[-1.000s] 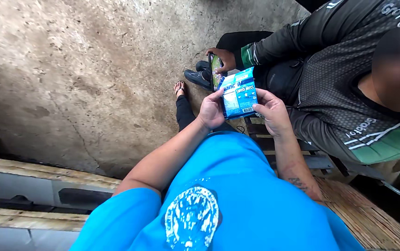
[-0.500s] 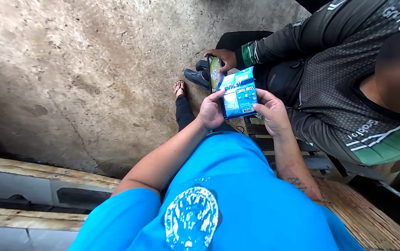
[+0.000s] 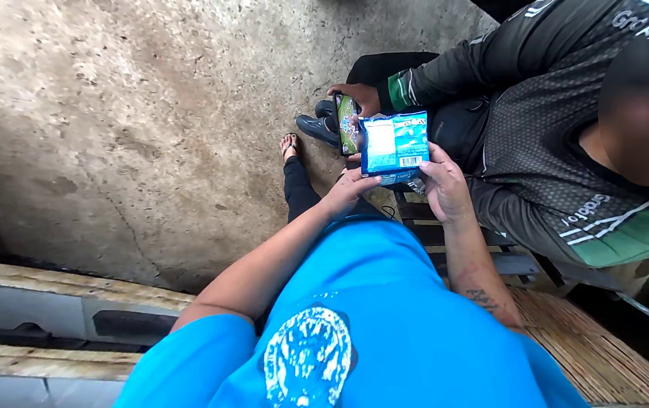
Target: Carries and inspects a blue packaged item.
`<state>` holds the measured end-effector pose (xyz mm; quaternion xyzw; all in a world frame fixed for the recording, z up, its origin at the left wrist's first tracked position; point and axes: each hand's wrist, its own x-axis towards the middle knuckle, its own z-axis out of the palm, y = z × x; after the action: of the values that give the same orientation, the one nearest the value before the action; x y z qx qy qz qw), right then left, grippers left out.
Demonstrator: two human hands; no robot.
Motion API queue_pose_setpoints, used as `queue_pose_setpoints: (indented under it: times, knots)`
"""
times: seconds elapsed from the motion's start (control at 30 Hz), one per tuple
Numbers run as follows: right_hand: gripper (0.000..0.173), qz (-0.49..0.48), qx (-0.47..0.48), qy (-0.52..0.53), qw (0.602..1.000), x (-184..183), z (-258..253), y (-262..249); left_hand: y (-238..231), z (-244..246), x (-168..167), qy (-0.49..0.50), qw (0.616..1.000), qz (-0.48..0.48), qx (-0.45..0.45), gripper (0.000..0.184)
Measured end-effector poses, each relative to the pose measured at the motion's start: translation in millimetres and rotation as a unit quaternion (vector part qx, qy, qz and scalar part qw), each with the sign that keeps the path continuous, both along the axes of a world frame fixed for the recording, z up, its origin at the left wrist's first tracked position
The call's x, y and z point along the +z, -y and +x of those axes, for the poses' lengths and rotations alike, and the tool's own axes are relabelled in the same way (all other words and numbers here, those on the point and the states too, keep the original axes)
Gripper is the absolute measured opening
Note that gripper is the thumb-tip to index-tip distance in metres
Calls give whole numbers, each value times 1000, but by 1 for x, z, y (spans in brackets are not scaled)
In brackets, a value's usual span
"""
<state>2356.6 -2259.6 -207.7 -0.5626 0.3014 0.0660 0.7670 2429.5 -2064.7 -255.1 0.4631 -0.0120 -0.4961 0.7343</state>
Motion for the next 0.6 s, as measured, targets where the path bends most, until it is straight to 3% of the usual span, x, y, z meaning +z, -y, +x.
queue_pose_setpoints:
  times: [0.4,0.5,0.6]
  knots:
    - [37,0,-14,25,1000,-3,0,0,-1,-3,-4,-1,1000,-1,-3,27]
    - [40,-1,23,5,1000,-6,2,4,0,1,3,-72,997,26,4,24]
    - [57,-12,101,-53,993,-21,-3,12,-1,10,4,-200,977,8,77,32]
